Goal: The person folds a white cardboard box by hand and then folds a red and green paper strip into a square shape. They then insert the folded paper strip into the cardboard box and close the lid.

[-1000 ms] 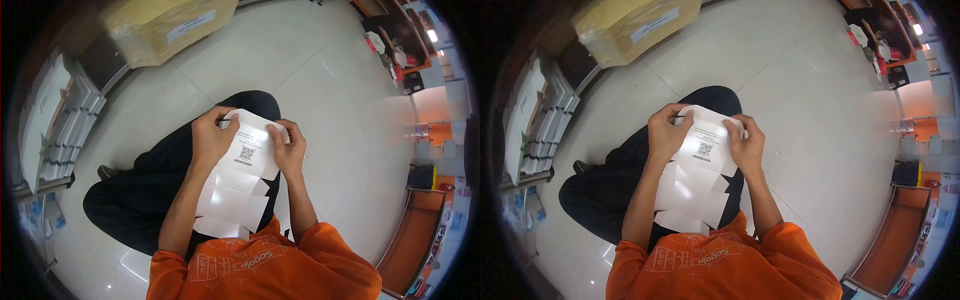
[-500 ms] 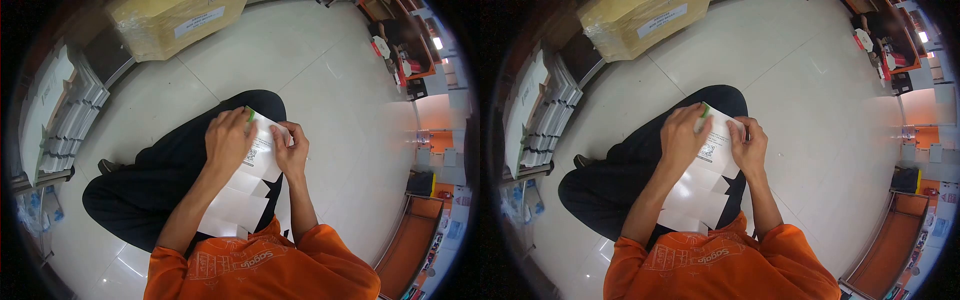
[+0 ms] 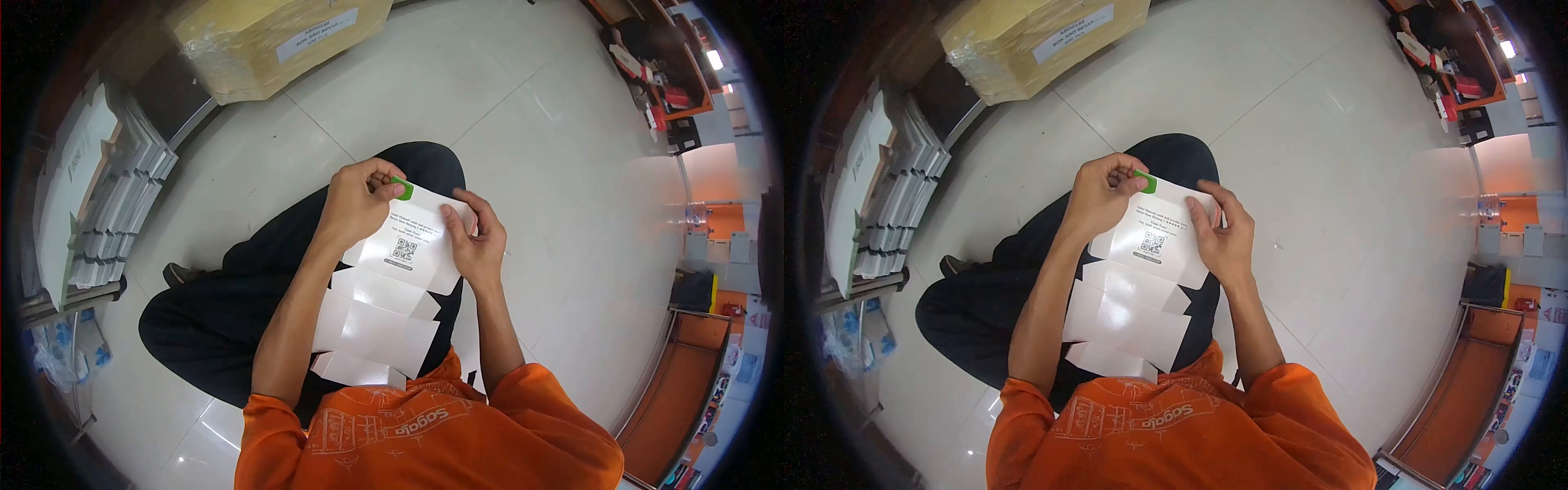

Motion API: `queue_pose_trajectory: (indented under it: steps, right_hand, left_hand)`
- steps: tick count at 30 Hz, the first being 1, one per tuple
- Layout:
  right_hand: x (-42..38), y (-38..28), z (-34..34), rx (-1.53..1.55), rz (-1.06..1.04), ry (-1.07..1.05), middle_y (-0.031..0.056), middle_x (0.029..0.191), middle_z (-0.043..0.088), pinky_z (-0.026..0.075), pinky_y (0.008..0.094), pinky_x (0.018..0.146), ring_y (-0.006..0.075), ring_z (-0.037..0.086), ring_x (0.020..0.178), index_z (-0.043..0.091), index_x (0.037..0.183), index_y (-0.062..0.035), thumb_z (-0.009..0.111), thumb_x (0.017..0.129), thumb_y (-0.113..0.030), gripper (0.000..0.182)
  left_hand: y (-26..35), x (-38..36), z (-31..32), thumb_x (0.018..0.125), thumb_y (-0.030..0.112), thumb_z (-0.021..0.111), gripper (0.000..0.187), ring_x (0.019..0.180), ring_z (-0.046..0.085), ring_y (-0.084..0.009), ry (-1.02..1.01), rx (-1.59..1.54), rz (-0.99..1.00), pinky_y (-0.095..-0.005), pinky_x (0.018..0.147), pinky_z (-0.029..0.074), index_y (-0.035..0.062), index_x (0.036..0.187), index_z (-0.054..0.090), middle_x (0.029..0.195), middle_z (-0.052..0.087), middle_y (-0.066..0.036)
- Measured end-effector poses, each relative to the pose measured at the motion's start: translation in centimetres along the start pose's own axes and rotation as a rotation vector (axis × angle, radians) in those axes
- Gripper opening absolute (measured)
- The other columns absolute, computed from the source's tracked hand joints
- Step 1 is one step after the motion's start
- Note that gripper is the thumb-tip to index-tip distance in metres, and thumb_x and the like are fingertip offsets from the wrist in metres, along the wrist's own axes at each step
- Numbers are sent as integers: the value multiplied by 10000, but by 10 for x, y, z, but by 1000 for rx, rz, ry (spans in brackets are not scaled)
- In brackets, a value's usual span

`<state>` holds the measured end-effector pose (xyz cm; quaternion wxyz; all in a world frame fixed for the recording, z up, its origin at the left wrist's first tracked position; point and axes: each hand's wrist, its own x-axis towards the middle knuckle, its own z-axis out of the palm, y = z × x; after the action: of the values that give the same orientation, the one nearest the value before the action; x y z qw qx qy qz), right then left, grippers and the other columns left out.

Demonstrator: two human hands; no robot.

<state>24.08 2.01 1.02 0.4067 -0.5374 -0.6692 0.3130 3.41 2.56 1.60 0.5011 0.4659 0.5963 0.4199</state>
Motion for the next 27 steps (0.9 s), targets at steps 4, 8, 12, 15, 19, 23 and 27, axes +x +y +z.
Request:
queue_pose_trajectory:
  steps: [4, 8, 12, 15, 19, 23, 27]
  right_hand:
    - [-3, -2, -3, 112, 125, 38, 123, 944, 708, 515, 292, 792, 187, 669, 890, 677, 1042, 10, 741, 877, -138, 231]
    - [-5, 6, -5, 49, -16, 34, 129, 937, 716, 515, 289, 796, 178, 673, 876, 675, 982, 34, 741, 869, -115, 198]
    - [-5, -3, -4, -12, -105, 47, 132, 903, 719, 527, 293, 768, 187, 682, 832, 682, 921, 35, 742, 861, -107, 165]
    - [-5, -11, -1, 10, 70, 55, 140, 875, 716, 538, 299, 739, 205, 690, 796, 690, 896, 36, 734, 857, -98, 145]
    - [-4, -13, -1, -84, 0, 32, 156, 896, 720, 546, 297, 756, 210, 702, 805, 707, 965, 34, 724, 854, -85, 164]
    - [-10, -24, -4, -156, -10, 86, 167, 963, 729, 544, 291, 799, 212, 717, 879, 706, 1068, 17, 722, 858, -78, 231]
    - [-14, -12, -3, -9, 52, 94, 160, 989, 732, 543, 294, 803, 208, 719, 882, 709, 1070, -3, 707, 860, -30, 212]
  left_hand:
    - [5, -24, 10, 861, 55, 695, 306, 876, 645, -205, 211, 229, 370, -334, 821, 524, 24, 1163, 650, 979, 686, -122]
    - [0, -20, 5, 870, 115, 687, 269, 900, 666, -260, 217, 291, 395, -355, 848, 520, 34, 1125, 665, 1022, 684, -144]
    - [13, -19, -2, 868, 84, 651, 169, 903, 670, -261, 93, 184, 265, -362, 825, 522, 47, 1028, 691, 994, 693, -126]
    - [25, -18, 0, 863, 79, 638, 123, 880, 670, -281, 70, 503, 464, -383, 806, 524, 50, 966, 698, 944, 699, -115]
    - [36, -1, 20, 848, 127, 661, 104, 854, 661, -317, -117, 706, 566, -411, 795, 521, 63, 899, 725, 895, 700, -111]
    - [39, 10, 17, 858, 129, 660, 114, 874, 672, -307, -183, 636, 396, -401, 791, 521, 72, 900, 749, 904, 714, -116]
    - [51, 13, 6, 852, 126, 663, 147, 886, 687, -317, -292, 584, 214, -399, 812, 527, 70, 947, 761, 913, 729, -137]
